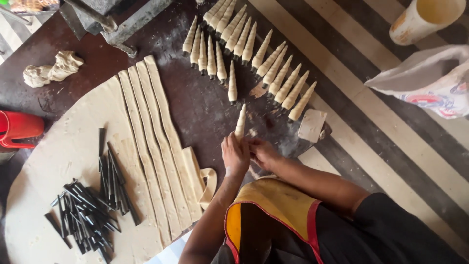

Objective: Wrapping strips of dough around cone-shaped molds to prepare for baking.

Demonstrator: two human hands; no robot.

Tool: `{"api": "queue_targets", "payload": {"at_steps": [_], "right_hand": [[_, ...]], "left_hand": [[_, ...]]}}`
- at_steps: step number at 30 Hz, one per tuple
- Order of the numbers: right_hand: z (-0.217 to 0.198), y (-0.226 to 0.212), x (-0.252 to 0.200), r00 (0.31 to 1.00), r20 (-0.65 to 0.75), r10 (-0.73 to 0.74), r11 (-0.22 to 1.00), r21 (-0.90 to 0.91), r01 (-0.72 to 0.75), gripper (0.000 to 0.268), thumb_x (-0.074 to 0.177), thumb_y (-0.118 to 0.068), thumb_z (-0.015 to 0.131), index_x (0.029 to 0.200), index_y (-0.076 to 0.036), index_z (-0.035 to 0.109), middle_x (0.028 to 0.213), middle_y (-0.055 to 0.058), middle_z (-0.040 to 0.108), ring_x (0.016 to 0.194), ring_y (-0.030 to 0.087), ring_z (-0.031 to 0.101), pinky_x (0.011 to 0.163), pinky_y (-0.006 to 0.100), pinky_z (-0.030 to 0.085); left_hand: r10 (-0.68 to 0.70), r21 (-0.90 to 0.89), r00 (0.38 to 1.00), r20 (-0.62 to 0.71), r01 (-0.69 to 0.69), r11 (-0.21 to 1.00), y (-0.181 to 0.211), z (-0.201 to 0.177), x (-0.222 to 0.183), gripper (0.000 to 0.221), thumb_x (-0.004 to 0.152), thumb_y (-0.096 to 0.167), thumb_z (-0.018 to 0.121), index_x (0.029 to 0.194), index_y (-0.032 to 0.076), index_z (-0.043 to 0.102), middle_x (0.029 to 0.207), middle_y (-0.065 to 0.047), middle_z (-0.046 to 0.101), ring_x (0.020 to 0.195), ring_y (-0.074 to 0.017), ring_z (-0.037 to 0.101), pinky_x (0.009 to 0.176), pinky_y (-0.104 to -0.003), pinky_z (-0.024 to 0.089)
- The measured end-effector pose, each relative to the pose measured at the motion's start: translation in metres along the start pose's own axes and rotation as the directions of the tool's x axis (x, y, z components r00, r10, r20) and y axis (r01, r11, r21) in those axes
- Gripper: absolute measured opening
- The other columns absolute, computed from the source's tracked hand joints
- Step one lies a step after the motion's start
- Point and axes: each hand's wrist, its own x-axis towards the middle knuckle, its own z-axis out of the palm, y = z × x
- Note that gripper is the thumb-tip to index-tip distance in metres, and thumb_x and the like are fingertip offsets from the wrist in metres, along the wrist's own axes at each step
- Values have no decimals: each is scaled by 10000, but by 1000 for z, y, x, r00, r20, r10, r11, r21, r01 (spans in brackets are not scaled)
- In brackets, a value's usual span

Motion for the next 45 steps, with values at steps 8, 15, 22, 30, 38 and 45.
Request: {"api": "queue_targets", "payload": {"at_steps": [8,15,22,30,38,45], "right_hand": [[10,-91,-6,966,62,-252,958,-127,258,473,971,-54,577,1435,-10,499,1329,146,625,1126,238,661,952,354,587],[-26,-114,-5,961,-62,-270,952,-165,257,400,992,-86,593,1373,24,545,1310,149,614,1115,268,683,989,418,594],[-46,-87,-2,987,-49,-152,945,-299,131,293,992,-91,617,1256,36,626,1140,131,694,961,239,724,903,397,620],[39,-50,-12,906,419,55,224,-890,398,207,979,-169,711,1121,-30,768,952,93,750,755,167,681,677,327,567],[123,38,11,695,711,106,-213,-666,714,212,949,-187,720,1112,-53,706,1048,140,700,842,311,710,714,409,581],[137,62,22,825,554,109,-252,-788,563,144,949,-234,686,978,-95,664,949,101,693,812,266,712,728,409,584]], "left_hand": [[-41,107,998,-50,46,993,0,56,88,349,955,266,663,1200,30,588,1075,-205,616,1021,-420,575,896,-537,463],[-199,387,979,42,168,907,1,87,133,503,860,351,727,1266,105,562,1156,-168,562,1109,-376,565,914,-524,472],[-261,140,961,-88,271,952,-25,29,64,550,908,340,733,1373,105,557,1238,-193,571,1119,-415,575,926,-527,475],[-564,-155,753,-339,546,823,-89,-83,-114,380,928,130,687,1301,102,619,1220,-125,602,866,-236,682,768,-359,585],[-653,-263,440,-616,667,697,-125,-122,-190,267,932,57,709,1198,66,680,1106,-94,632,727,-167,615,690,-330,523],[-607,-224,556,-568,605,764,-209,-198,-171,182,917,150,694,1095,111,708,1164,-106,641,763,-220,661,752,-386,554]]}}
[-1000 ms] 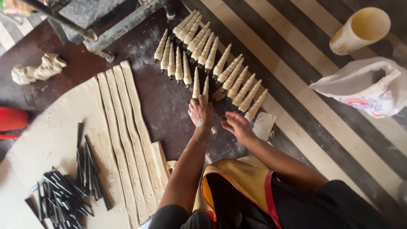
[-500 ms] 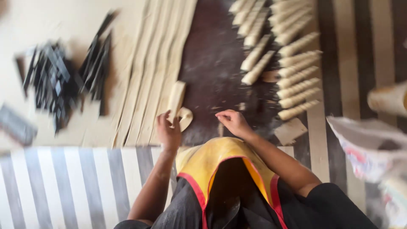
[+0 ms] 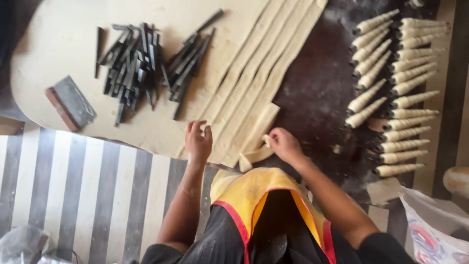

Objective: Wrapping strips of dough around cone-shaped molds to prepare for baking.

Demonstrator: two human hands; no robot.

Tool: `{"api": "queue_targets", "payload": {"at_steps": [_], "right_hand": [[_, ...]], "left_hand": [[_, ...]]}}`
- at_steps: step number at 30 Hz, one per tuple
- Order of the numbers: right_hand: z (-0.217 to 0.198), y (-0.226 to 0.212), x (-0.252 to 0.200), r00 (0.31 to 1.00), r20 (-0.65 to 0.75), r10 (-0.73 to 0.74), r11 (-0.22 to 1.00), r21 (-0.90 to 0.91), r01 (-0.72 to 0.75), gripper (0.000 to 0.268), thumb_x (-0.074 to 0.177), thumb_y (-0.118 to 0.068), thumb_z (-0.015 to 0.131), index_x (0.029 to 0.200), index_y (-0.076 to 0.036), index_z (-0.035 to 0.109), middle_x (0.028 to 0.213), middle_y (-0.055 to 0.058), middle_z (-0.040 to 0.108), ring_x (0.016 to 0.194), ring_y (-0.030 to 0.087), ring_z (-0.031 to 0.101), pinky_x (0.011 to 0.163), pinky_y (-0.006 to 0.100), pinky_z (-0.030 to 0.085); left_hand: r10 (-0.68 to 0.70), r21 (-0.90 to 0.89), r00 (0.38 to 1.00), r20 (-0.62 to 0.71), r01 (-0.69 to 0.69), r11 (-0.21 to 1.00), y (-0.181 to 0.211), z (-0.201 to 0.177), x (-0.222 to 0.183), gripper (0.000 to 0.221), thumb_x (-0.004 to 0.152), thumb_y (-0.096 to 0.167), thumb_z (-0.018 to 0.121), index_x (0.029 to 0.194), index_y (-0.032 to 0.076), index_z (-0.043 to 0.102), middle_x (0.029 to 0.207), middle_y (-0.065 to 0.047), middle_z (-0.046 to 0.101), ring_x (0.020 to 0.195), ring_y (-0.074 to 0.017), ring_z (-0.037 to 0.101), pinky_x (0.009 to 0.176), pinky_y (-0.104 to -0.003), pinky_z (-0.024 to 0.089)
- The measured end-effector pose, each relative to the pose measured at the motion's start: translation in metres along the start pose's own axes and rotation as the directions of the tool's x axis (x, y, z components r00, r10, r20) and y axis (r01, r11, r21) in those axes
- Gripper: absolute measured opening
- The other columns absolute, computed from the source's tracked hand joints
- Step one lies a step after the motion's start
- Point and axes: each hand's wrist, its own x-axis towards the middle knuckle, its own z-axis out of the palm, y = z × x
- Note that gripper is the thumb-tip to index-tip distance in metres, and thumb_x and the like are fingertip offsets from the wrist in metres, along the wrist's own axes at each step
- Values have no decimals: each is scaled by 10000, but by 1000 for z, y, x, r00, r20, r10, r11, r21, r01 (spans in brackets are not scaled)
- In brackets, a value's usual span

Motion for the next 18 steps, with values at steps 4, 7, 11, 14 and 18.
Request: {"api": "queue_targets", "payload": {"at_steps": [4,7,11,14,18], "right_hand": [[15,4,-11,989,-24,146,926,355,-128,211,1001,-216,631,1155,-80,581,951,118,682,816,273,664,736,423,579],[5,-46,-18,956,-131,264,243,968,66,170,1011,-209,591,1154,-120,570,1039,91,688,882,230,710,868,446,630],[39,-47,-27,863,62,502,-37,998,-50,233,1046,-259,568,1190,-79,602,1128,104,692,1022,227,692,921,417,574],[50,-61,-32,861,92,501,-114,993,-39,262,1052,-242,580,1247,-71,615,1147,108,693,1036,229,670,926,404,561],[31,-99,-26,880,-56,472,-105,987,119,270,1005,-230,588,1227,-79,614,1066,120,703,983,233,689,895,412,592]], "left_hand": [[296,309,955,-28,-273,911,-38,-21,78,235,888,167,716,1113,112,677,1126,-137,625,1008,-374,652,864,-467,530],[117,477,987,107,-154,866,-64,-25,113,309,829,129,685,1126,68,627,1134,-193,632,1035,-425,618,866,-537,485],[-56,507,927,370,-151,849,-109,-16,126,266,950,124,598,1191,22,556,1134,-226,636,1103,-440,611,953,-545,491],[46,392,911,410,-222,893,-132,-21,124,357,893,113,590,1234,9,561,1137,-246,652,1111,-452,609,959,-541,493],[-70,209,838,541,-53,977,-151,-20,105,303,915,178,620,1172,19,641,1033,-251,709,998,-447,668,878,-539,528]]}}
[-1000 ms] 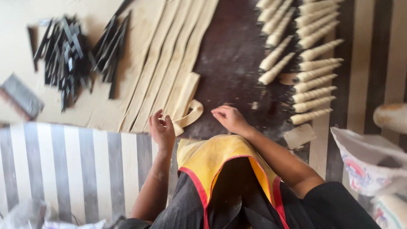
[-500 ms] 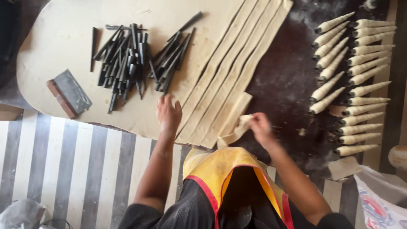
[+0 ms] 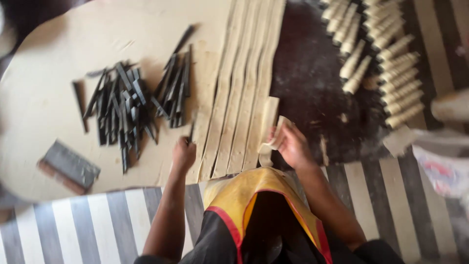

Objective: Wrapping strips of dough around cone-shaped molds to prepare for baking.

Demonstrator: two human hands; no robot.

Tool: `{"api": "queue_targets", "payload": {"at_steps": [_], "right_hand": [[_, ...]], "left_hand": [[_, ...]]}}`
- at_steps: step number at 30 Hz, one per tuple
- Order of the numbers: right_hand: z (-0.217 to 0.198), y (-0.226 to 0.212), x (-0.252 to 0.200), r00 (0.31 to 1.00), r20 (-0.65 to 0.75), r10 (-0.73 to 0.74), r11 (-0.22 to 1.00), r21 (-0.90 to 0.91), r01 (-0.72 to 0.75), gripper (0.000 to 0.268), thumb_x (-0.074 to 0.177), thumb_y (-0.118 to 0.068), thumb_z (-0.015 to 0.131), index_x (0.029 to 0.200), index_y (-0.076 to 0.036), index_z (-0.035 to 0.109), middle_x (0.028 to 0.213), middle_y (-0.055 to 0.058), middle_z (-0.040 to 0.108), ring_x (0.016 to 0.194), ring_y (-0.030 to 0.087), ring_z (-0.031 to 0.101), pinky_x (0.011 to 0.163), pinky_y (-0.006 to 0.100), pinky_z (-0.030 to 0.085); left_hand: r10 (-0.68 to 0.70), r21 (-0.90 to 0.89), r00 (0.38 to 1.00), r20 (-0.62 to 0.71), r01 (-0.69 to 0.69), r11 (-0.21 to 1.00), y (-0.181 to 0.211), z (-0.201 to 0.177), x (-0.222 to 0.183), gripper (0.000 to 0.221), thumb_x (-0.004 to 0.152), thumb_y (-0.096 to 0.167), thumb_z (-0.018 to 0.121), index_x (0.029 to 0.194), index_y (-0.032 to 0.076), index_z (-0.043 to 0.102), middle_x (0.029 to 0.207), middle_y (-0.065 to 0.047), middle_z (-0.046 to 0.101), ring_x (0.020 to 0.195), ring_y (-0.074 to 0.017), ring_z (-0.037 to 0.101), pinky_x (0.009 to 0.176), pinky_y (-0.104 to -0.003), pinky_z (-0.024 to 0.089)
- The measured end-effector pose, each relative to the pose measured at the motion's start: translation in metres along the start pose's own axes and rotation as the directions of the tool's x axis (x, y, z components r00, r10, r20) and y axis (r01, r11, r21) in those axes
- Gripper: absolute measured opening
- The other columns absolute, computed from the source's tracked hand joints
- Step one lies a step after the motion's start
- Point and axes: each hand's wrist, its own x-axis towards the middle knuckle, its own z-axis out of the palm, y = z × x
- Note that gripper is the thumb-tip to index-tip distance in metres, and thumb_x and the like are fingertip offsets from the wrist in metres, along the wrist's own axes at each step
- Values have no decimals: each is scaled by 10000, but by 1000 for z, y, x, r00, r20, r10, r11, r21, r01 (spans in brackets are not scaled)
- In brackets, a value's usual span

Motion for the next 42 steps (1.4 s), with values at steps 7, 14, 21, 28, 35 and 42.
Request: {"api": "queue_targets", "payload": {"at_steps": [7,14,21,28,35,42], "right_hand": [[18,14,-7,956,140,-258,877,-381,293,277,1084,-216,592,1223,17,646,1030,132,715,883,208,702,833,394,609],[20,10,-18,921,220,-323,813,-433,389,259,1082,-197,603,1220,14,662,1046,123,743,873,170,687,827,328,589],[16,6,-27,935,243,-258,899,-295,325,270,1038,-232,615,1208,-32,678,1103,68,730,980,135,698,910,329,612],[38,-6,-33,919,156,-363,836,-380,395,283,1043,-256,647,1134,5,707,1071,115,771,996,164,727,920,314,597],[27,6,-16,983,65,-174,979,-98,180,245,976,-173,691,1141,7,682,1032,128,759,819,162,721,726,274,599],[37,-3,-23,982,110,-151,978,-125,164,247,988,-152,658,1175,4,703,1075,134,740,884,184,742,789,310,633]], "left_hand": [[205,-212,887,413,-125,969,153,-58,-79,412,889,181,593,1289,85,617,823,-205,703,773,-391,711,720,-460,572],[618,-69,666,419,-655,753,235,-77,-72,371,987,304,620,1343,201,637,879,-101,723,759,-318,717,637,-439,565],[696,-129,584,419,-720,682,225,-52,-52,283,998,299,620,1222,145,700,950,-109,755,785,-315,734,651,-416,584],[755,-68,637,157,-755,652,244,-55,-87,235,975,272,659,1153,133,723,938,-98,757,768,-294,727,655,-381,573],[264,-541,601,754,340,770,213,-44,-85,298,1031,214,556,1201,21,705,878,-55,748,639,-105,615,566,-251,498],[273,-561,774,571,125,818,193,-34,-73,356,968,132,654,1277,-45,675,834,-41,699,648,-73,583,572,-229,486]]}}
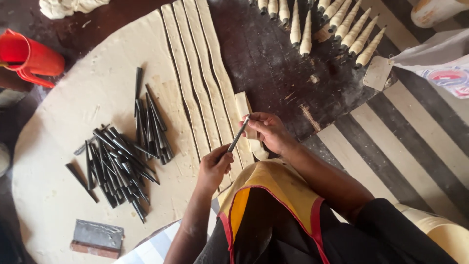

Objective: Wrapping strips of dough around cone-shaped molds to prepare for baking.

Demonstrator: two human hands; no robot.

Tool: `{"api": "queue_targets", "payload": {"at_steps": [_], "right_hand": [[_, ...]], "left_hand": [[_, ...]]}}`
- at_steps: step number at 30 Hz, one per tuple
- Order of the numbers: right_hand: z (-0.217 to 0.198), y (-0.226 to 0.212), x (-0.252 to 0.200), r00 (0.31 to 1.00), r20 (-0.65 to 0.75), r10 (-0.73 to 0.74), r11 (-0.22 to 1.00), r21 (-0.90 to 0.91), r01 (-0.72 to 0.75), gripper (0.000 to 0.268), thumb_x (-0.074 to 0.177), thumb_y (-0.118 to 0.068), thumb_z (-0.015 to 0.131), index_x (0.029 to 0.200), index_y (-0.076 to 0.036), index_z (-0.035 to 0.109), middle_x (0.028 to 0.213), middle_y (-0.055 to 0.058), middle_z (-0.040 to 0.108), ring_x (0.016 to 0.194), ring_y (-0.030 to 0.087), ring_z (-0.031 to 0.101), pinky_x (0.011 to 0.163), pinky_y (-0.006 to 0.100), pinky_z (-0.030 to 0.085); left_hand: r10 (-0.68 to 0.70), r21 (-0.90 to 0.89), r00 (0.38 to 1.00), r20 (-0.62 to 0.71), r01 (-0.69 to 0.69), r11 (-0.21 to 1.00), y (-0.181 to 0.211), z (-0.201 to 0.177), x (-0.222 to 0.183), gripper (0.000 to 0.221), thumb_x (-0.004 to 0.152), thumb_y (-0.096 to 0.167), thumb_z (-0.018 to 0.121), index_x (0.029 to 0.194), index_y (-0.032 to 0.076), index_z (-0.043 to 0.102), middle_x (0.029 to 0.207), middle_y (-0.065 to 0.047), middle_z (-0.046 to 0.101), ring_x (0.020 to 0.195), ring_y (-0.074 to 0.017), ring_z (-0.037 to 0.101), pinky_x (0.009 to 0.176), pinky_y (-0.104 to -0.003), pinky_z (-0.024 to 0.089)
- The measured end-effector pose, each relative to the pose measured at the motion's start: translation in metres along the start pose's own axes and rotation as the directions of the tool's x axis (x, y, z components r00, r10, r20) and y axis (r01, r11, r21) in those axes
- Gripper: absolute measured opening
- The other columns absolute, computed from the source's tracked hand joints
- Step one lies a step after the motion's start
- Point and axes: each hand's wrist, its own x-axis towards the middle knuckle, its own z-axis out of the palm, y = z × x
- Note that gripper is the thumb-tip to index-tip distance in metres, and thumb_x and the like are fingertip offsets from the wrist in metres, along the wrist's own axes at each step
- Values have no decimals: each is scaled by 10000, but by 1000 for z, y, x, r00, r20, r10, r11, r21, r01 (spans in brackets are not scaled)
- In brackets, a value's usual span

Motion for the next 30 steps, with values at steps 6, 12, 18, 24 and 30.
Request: {"api": "queue_targets", "payload": {"at_steps": [6,12,18,24,30], "right_hand": [[-4,9,-5,1000,18,18,997,76,-19,265,1018,-231,649,1136,1,696,1069,143,763,881,205,748,777,340,628],[1,8,-5,994,-88,-58,998,-43,54,264,996,-179,703,1169,20,683,1100,146,767,972,179,730,875,333,616],[-1,10,-4,995,-77,-67,994,79,73,237,1017,-152,682,1185,15,680,1101,160,758,996,194,739,906,330,610],[-6,11,0,993,-63,-101,987,116,108,190,1055,-138,666,1187,-2,672,1124,160,747,1027,215,734,923,372,629],[17,-4,-5,994,-33,-103,991,77,105,240,996,-161,645,1184,-18,684,1108,145,757,979,201,740,856,361,632]], "left_hand": [[0,126,999,-45,6,992,9,0,-6,332,942,153,693,1242,11,718,812,-6,705,679,-60,578,618,-220,496],[300,426,952,-65,-246,871,40,10,-20,355,870,151,747,1190,-2,742,827,-28,673,688,-92,592,621,-233,491],[-177,-499,896,408,381,778,36,-4,-23,406,1015,257,542,1282,-30,647,854,-123,751,577,-131,593,499,-248,465],[-258,-509,939,226,340,791,49,3,-19,338,976,95,527,1286,-12,609,848,-100,726,642,-161,616,558,-284,496],[-4,-222,998,70,20,975,3,2,-10,372,997,72,616,1326,-95,663,854,-104,676,630,-126,506,531,-251,409]]}}
